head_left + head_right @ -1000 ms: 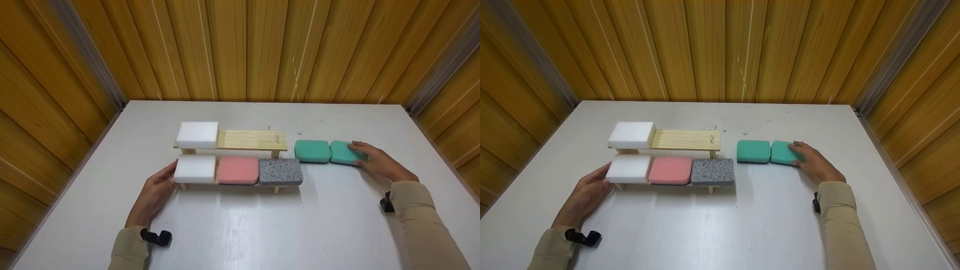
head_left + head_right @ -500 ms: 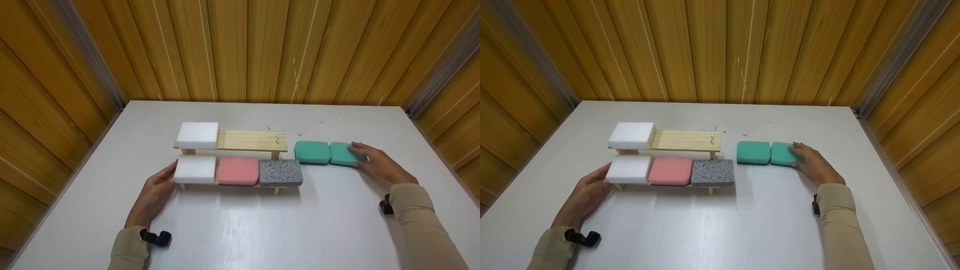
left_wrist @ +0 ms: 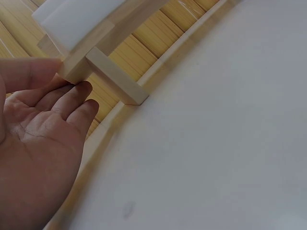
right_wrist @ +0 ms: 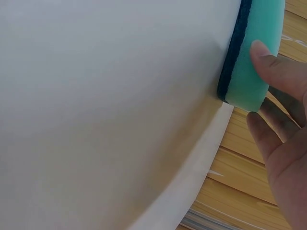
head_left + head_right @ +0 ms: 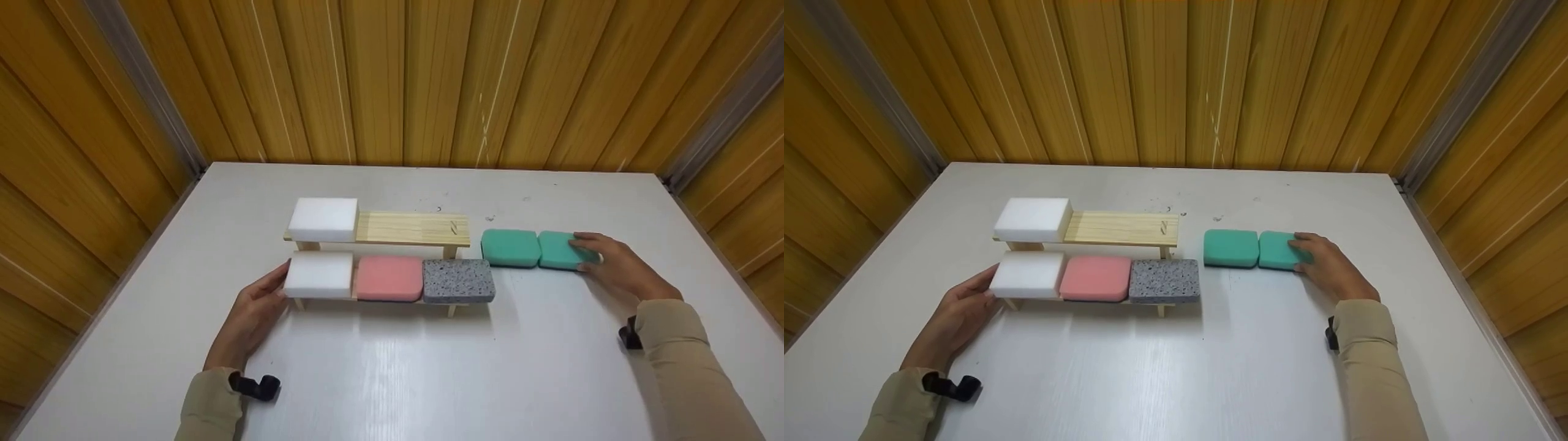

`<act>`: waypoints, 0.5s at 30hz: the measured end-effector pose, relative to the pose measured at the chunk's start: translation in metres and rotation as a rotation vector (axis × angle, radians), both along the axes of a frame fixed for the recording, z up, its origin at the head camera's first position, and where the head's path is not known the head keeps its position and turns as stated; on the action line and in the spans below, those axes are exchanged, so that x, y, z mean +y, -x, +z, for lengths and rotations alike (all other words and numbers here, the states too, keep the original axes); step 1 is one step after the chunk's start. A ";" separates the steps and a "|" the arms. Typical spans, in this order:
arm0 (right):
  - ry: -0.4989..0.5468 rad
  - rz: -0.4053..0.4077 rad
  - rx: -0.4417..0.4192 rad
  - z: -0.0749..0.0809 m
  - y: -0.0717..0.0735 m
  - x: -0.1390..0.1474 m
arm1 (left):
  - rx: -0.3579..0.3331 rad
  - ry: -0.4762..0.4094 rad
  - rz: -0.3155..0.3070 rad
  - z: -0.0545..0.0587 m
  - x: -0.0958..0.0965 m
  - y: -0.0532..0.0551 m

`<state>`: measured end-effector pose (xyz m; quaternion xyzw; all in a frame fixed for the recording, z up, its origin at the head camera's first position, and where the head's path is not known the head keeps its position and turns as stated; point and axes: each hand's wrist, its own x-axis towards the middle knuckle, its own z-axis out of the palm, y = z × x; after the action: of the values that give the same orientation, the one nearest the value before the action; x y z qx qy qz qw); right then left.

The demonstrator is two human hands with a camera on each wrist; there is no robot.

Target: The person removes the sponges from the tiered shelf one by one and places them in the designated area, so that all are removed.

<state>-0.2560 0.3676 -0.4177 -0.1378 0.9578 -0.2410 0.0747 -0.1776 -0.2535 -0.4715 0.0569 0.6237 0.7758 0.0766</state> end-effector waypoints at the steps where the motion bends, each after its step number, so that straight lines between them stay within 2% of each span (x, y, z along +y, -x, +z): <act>1: 0.004 0.000 0.001 0.000 0.000 0.000 | 0.005 0.005 -0.002 0.000 0.000 0.000; 6: 0.015 0.000 -0.008 0.000 -0.001 -0.001 | 0.033 0.030 -0.019 -0.001 -0.001 0.000; 15: 0.002 -0.019 -0.049 0.005 0.002 -0.002 | 0.028 -0.001 -0.011 0.000 -0.001 -0.001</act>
<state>-0.2579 0.3652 -0.4131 -0.1230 0.9567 -0.2458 0.0956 -0.1761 -0.2543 -0.4719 0.0712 0.6239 0.7749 0.0721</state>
